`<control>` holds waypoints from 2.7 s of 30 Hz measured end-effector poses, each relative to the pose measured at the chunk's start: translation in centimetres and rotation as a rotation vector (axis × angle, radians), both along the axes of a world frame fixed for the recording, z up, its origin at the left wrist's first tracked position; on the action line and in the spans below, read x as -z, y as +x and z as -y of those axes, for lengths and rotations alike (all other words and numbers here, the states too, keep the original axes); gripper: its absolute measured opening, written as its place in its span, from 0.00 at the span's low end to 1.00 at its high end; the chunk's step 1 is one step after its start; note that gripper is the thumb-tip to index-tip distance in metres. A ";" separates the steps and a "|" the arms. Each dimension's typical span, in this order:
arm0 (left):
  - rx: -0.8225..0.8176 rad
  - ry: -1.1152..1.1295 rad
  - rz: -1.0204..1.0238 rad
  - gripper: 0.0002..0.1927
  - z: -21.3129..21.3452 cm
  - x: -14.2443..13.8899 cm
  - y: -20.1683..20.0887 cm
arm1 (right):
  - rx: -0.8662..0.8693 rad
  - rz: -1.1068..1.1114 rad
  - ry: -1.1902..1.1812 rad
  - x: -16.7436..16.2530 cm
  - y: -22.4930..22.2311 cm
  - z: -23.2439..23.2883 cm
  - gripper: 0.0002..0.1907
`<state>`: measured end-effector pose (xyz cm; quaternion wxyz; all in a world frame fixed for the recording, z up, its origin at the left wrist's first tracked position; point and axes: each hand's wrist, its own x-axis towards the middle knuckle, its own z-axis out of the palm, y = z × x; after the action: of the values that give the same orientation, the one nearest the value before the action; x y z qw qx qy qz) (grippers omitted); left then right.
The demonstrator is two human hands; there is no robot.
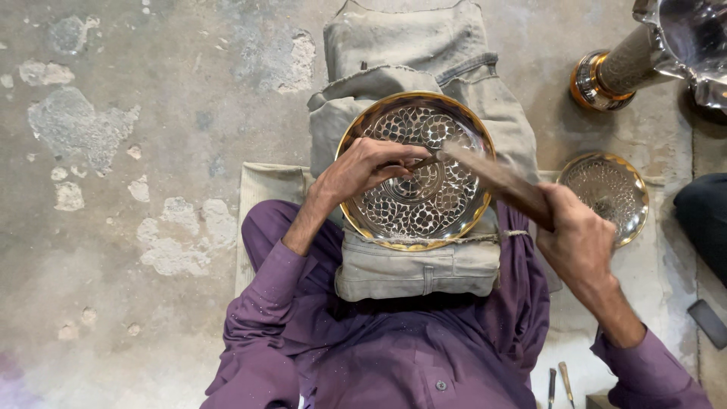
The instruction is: The person sits cross-legged on the floor with a decorative brass tray resting on a cushion, holds a punch against the tray's patterned surface, and repeatedly strikes the punch with a wooden mallet to emboss the design, repositioning the punch across the tray as they work.
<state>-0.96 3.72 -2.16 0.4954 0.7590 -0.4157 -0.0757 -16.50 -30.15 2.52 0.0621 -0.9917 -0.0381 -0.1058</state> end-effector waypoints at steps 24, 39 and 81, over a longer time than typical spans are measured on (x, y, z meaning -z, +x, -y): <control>-0.609 -0.399 -0.185 0.28 1.2 3.0 -2.9 | -0.091 -0.489 1.480 4.3 -0.9 -3.0 0.14; -0.855 -0.652 -0.081 0.19 -0.9 3.9 -5.0 | -0.060 -0.025 0.566 0.3 8.6 -4.4 0.19; -0.168 -0.167 -0.001 0.25 3.0 0.4 0.7 | -0.128 0.060 0.299 -4.7 4.9 1.7 0.36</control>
<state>-0.26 0.76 -2.59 0.5617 0.7473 -0.3550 0.0007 -11.58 -31.81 7.26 0.2144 -0.9633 -0.0867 -0.1359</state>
